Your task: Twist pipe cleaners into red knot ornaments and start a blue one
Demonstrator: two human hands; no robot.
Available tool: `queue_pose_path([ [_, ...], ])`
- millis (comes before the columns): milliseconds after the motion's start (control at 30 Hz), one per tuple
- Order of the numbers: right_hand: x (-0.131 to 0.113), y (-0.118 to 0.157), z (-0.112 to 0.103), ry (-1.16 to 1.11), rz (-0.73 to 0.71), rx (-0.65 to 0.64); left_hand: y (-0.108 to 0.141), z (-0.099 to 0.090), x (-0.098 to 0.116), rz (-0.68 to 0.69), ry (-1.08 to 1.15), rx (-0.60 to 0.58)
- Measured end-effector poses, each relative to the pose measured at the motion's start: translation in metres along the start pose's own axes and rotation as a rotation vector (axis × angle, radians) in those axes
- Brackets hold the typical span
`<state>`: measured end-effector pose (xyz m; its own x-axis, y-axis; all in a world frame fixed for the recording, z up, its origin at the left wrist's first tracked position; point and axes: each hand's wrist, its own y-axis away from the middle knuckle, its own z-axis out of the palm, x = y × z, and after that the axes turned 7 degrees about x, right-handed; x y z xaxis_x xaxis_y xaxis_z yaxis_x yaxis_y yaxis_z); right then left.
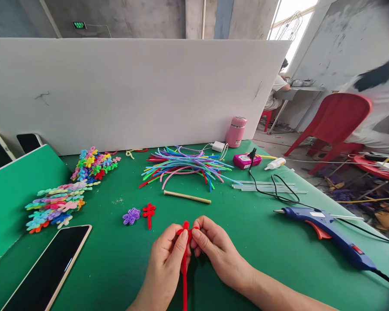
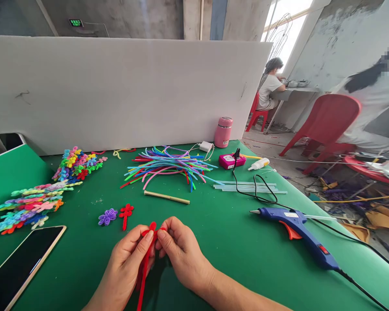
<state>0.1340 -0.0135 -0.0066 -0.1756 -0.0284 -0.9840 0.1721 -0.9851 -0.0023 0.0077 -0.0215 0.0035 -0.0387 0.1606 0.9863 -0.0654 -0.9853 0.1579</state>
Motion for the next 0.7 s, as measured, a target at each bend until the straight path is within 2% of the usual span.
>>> queue_pose_path([
  [267, -0.0012, -0.0026, -0.0026, 0.105, -0.016, 0.054, -0.002, 0.0003, 0.0007, -0.049, 0.056, 0.021],
  [433, 0.0, -0.0017, -0.0018, 0.142, -0.01, 0.03, -0.004, -0.0002, 0.0006, -0.095, 0.053, 0.066],
  [533, -0.0007, 0.0002, -0.0024, 0.267, -0.119, 0.02, -0.0052, -0.0002, 0.0008, -0.165, 0.178, 0.078],
  [700, -0.0022, 0.0, -0.0077, 0.573, -0.446, 0.014, -0.0047, 0.001, 0.0019, -0.262, 0.358, 0.098],
])
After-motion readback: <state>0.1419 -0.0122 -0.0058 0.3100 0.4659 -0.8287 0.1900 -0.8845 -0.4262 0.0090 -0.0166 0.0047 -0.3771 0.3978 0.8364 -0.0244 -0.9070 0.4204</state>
